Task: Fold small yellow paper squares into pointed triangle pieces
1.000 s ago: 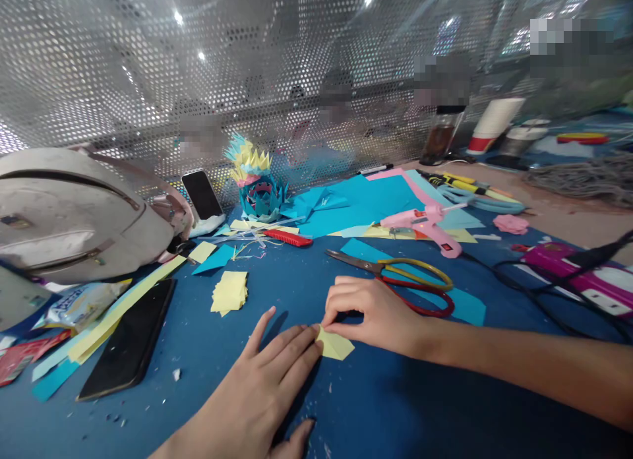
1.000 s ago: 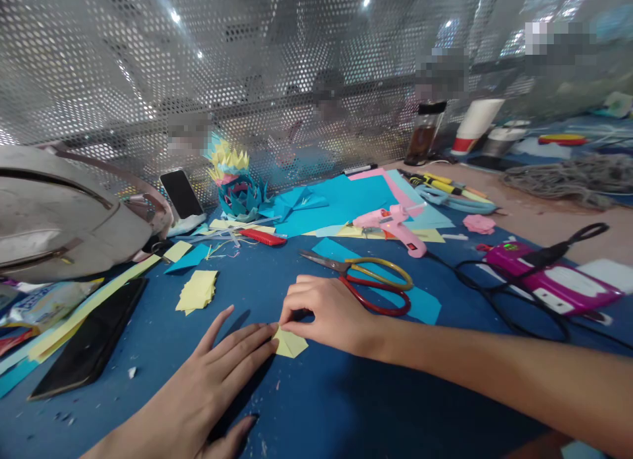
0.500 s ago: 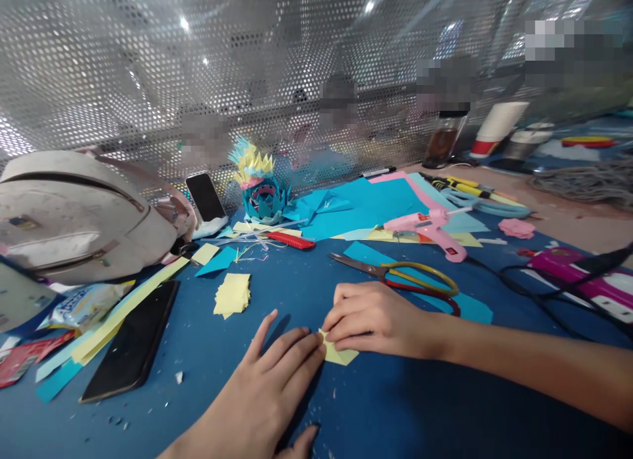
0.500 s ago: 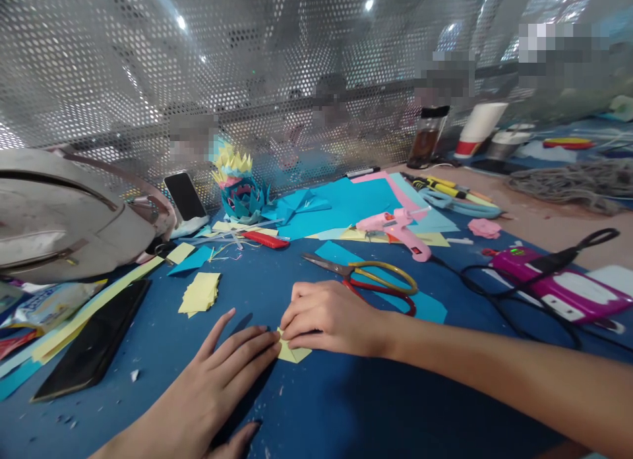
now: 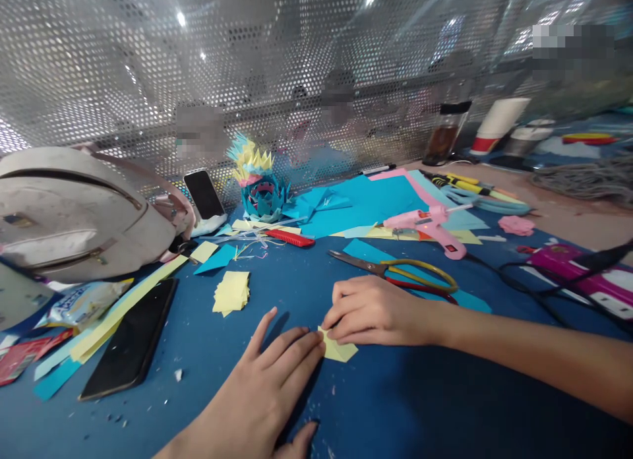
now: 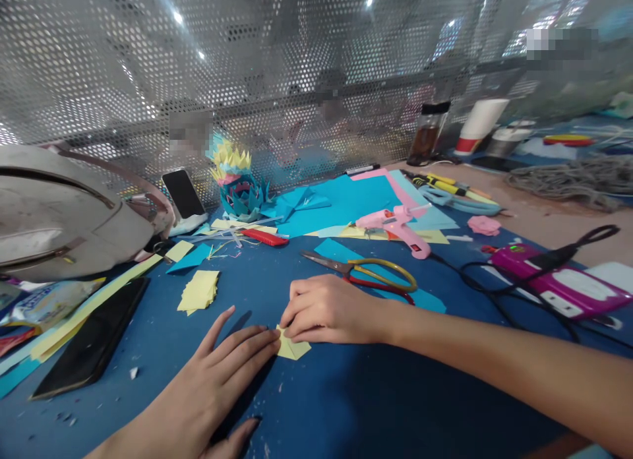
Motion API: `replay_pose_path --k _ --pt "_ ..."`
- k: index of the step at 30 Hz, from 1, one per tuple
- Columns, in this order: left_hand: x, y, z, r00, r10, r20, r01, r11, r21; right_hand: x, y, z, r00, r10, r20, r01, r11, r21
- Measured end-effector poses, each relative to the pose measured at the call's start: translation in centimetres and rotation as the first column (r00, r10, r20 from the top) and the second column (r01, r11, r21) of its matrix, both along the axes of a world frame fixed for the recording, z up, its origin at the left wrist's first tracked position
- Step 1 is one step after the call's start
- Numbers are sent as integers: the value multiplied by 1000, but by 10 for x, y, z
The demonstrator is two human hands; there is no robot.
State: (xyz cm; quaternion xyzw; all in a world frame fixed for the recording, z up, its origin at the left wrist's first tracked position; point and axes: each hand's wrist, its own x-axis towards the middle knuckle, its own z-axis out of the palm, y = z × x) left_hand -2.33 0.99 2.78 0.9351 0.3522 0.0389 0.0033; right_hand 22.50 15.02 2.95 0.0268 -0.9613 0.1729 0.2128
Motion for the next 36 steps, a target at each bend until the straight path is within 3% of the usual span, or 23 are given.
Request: replay_pose_path --k 12,25,31,36 --pt "9 1 3 997 54 49 -49 995 -88 -1 3 -2 1000 26 -12 -26 1000 2" --pt "11 1 3 993 92 67 -80 983 -163 -2 2 -4 999 -24 23 24 1000 15" --pt "14 1 8 992 98 78 -84 982 -169 -2 -2 -5 990 -137 45 130 983 132" --pt "14 0 10 993 107 45 -97 977 -191 4 2 14 995 -14 102 -11 969 246"
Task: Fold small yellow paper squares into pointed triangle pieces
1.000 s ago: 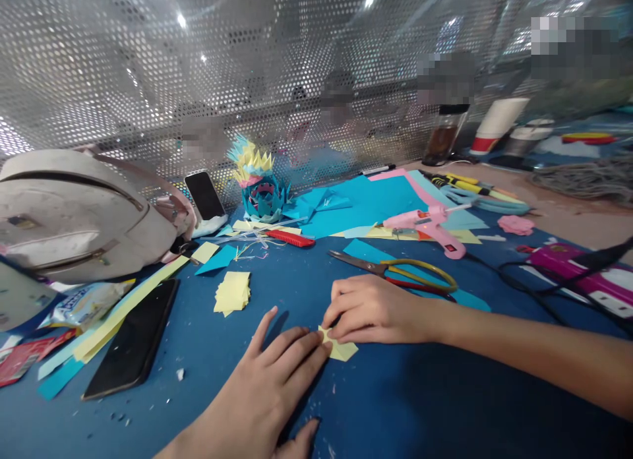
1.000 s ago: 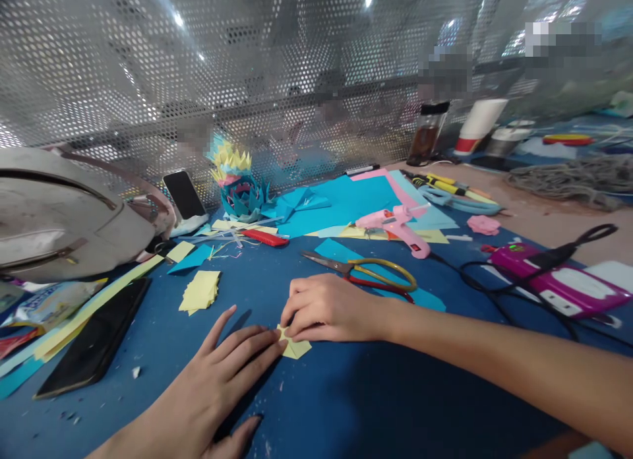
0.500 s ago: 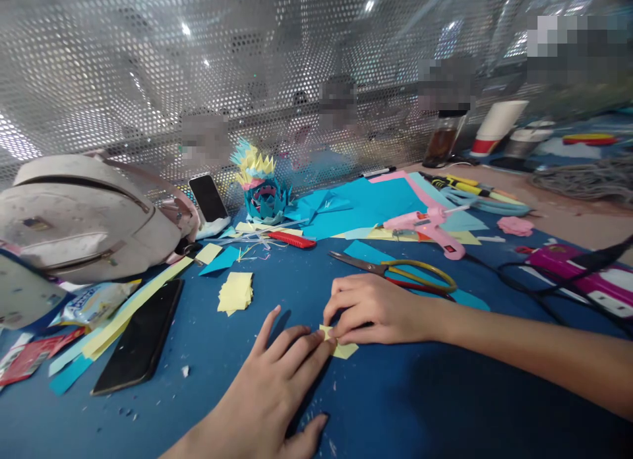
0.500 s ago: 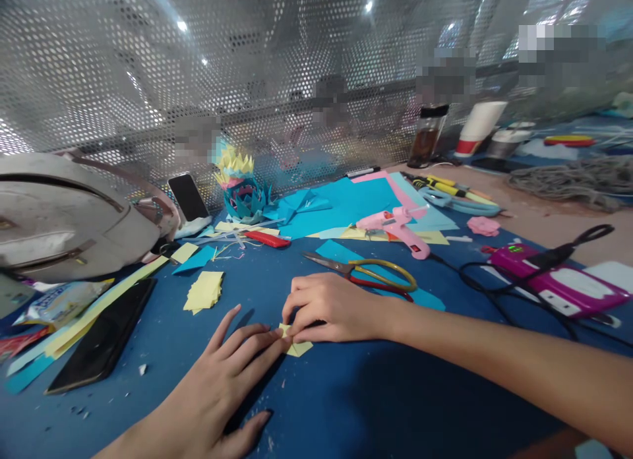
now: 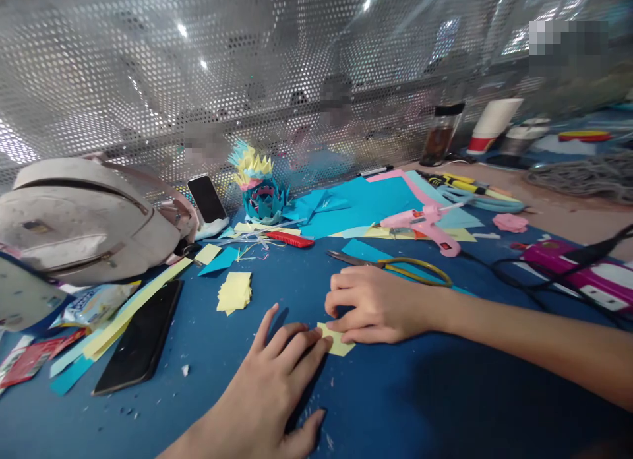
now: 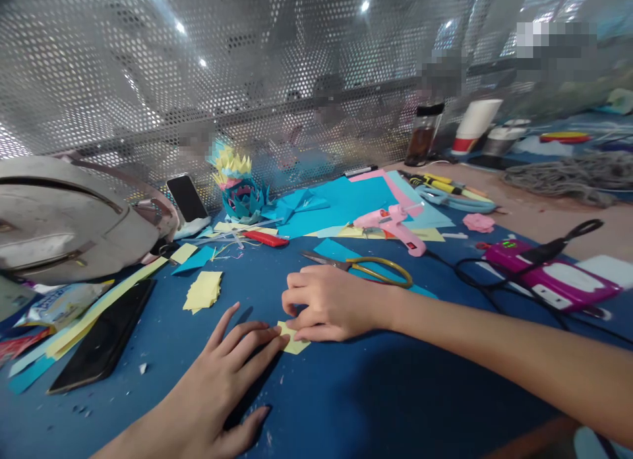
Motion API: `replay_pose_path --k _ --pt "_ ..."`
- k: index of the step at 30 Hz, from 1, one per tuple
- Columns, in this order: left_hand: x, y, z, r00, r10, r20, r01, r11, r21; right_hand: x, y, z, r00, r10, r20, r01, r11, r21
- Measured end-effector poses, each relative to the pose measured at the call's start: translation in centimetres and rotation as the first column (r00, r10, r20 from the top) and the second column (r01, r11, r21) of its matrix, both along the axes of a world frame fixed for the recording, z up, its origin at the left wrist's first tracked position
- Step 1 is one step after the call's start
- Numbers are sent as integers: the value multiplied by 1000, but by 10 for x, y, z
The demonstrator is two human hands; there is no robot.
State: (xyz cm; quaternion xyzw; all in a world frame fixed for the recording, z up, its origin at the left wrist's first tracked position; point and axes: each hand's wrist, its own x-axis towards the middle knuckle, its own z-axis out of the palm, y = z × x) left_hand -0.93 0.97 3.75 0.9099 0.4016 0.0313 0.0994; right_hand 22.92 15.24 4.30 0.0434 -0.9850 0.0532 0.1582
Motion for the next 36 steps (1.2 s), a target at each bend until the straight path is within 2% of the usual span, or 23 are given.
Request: replay_pose_path --k 3,5,9,14,21,26,30,36 --pt "-3 -1 -9 999 -8 53 6 999 53 5 2 12 998 4 56 -2 999 -47" --pt "-4 -1 -14 997 -20 69 14 996 87 6 3 14 997 -8 80 16 995 -96" --pt "-6 0 -19 997 -60 47 53 988 144 4 6 2 999 -19 -40 11 982 -191" --pt "-9 0 -24 997 -57 61 42 975 219 2 7 -8 995 -96 14 95 940 -329" --pt "-7 2 -28 995 -86 44 77 981 180 0 7 -13 1000 9 0 -9 965 -262" --pt "-8 0 -30 997 -67 40 56 975 216 -1 5 -9 998 -36 45 48 942 -331" --pt "-8 -1 -29 998 -56 38 47 979 199 -1 2 -6 996 -19 83 49 928 -369" --pt "-8 0 -29 997 -49 62 34 976 216 1 4 -9 1000 -25 12 27 910 -414"
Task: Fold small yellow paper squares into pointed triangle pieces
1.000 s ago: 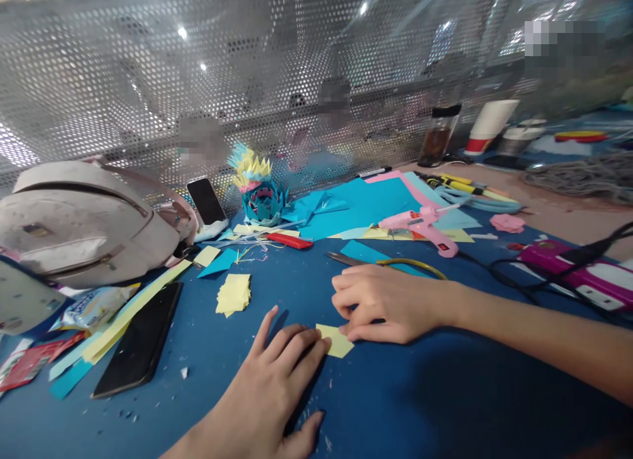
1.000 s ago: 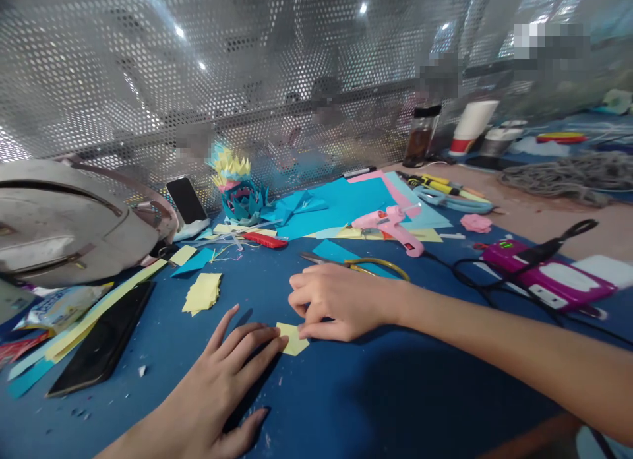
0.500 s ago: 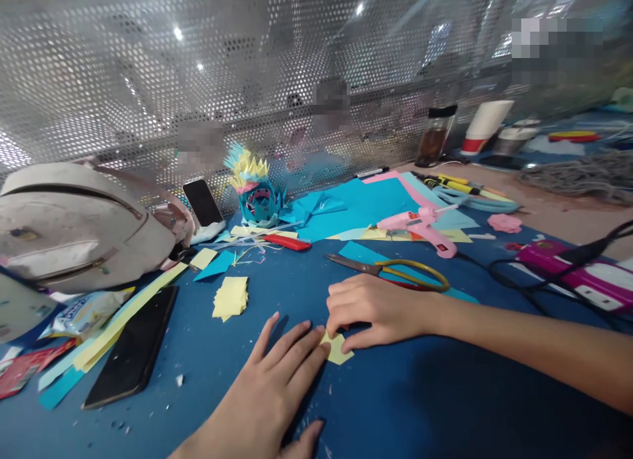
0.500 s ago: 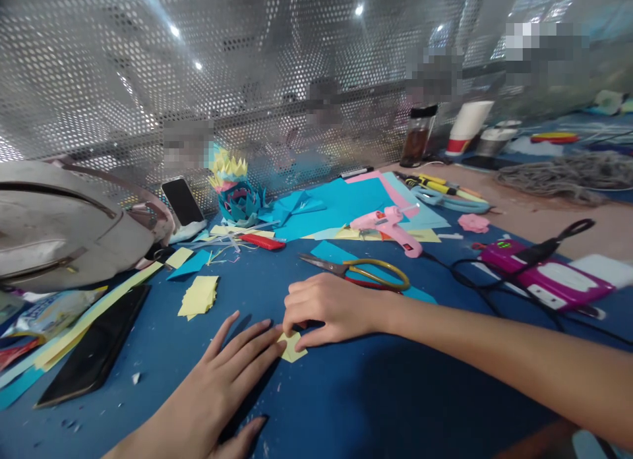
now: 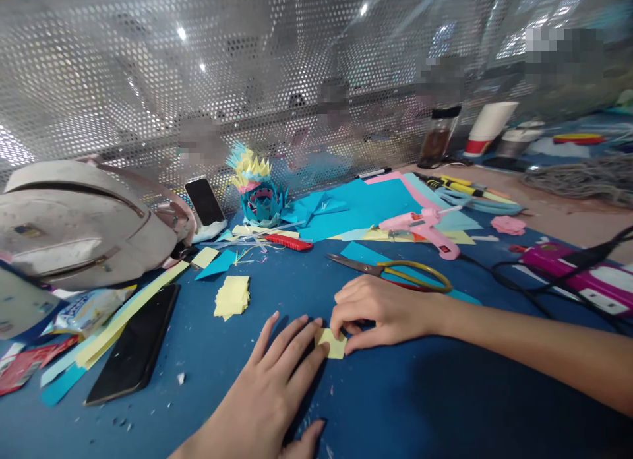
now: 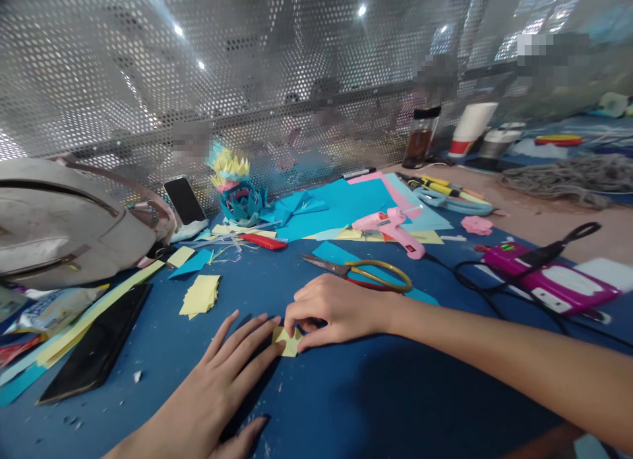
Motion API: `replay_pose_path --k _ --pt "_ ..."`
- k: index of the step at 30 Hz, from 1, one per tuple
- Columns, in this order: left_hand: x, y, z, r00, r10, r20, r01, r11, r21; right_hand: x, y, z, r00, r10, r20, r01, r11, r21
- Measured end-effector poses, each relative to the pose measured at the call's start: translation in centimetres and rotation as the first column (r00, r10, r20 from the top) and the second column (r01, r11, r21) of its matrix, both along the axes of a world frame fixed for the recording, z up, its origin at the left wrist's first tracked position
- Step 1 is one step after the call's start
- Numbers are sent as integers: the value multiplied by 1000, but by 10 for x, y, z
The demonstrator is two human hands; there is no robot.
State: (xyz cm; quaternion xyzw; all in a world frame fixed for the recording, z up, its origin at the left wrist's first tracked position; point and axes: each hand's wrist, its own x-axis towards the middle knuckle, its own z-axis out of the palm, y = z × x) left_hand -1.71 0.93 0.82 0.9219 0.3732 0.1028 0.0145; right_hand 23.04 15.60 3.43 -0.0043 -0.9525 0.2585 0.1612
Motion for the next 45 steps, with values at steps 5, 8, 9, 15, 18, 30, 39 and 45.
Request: replay_pose_path --k 5,8,9,15,18,30,39,45 --pt "-1 1 -1 1000 -11 6 11 1000 -19 -1 0 -1 1000 -7 -12 6 1000 -17" --pt "-2 1 -1 1000 -14 14 14 1000 -10 -4 -4 -2 999 -22 -34 20 998 -65" --pt "-2 1 0 1000 -11 14 11 1000 -3 -5 -6 -2 998 -42 -42 39 996 -74" --pt "2 -2 -3 999 -21 44 18 998 60 -9 -19 -3 979 -202 -29 199 977 -78" --pt "3 -3 -6 997 -49 66 43 995 93 -10 -23 -3 967 -252 -28 251 967 -52" --pt "0 -1 -6 999 -52 14 50 990 132 -10 -21 -13 987 -80 -138 57 985 -162" --pt "0 -1 -6 999 -42 26 39 993 115 -8 -15 -9 988 31 -152 -49 992 -113" --pt "1 -2 -7 997 -45 59 37 991 131 -7 -10 -7 983 103 -155 -119 988 -101"
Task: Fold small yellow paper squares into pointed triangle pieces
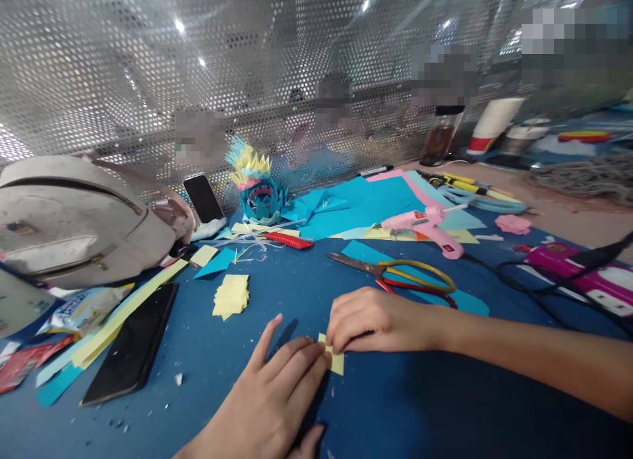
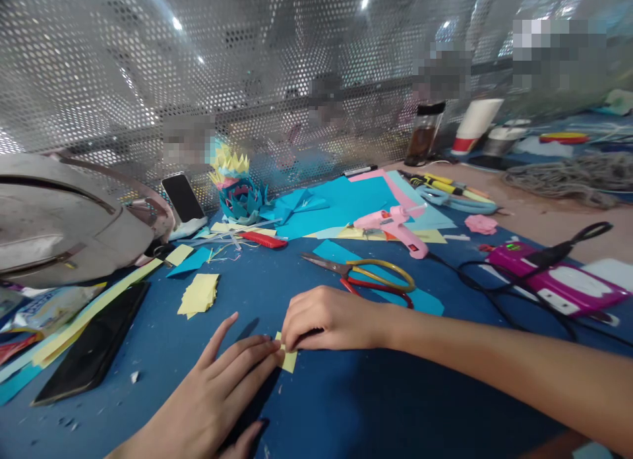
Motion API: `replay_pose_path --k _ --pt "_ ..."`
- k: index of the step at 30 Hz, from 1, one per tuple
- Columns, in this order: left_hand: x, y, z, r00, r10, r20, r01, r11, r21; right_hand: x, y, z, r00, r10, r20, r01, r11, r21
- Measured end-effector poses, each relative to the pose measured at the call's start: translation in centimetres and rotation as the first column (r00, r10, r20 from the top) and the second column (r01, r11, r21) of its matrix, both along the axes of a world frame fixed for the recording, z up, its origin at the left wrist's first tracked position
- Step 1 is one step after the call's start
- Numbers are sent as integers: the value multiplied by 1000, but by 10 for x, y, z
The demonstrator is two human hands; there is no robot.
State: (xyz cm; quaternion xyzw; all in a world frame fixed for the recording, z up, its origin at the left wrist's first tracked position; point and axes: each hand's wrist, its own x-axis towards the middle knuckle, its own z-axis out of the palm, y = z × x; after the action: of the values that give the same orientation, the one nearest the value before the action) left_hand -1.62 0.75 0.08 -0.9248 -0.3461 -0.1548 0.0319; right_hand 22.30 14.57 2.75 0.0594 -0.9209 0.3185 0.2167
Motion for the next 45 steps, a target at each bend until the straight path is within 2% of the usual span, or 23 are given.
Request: replay_pose_path --k 11,17,21,27,32,38,45 --pt "1 0 8 1000 10 -21 -12 993 -117 -1 5 1 1000 18 24 -18 1000 -1" --pt "0 1 9 1000 14 -28 -18 989 -146 3 6 2 995 -94 35 84 973 217" --pt "1 1 9 999 17 -31 -21 989 -149 4 8 -1 993 -118 22 107 954 281" --pt "2 0 11 1000 22 -15 -24 989 -145 4 5 -1 979 -198 54 179 951 251" --pt "1 0 9 1000 18 -4 -18 992 -122 4 2 0 979 -198 41 180 947 266" --pt "2 0 11 1000 13 -23 -15 995 -100 3 4 -1 984 -176 22 153 902 405" --pt "3 0 17 999 16 -30 -21 986 -166 4 6 5 989 -138 56 82 821 565"
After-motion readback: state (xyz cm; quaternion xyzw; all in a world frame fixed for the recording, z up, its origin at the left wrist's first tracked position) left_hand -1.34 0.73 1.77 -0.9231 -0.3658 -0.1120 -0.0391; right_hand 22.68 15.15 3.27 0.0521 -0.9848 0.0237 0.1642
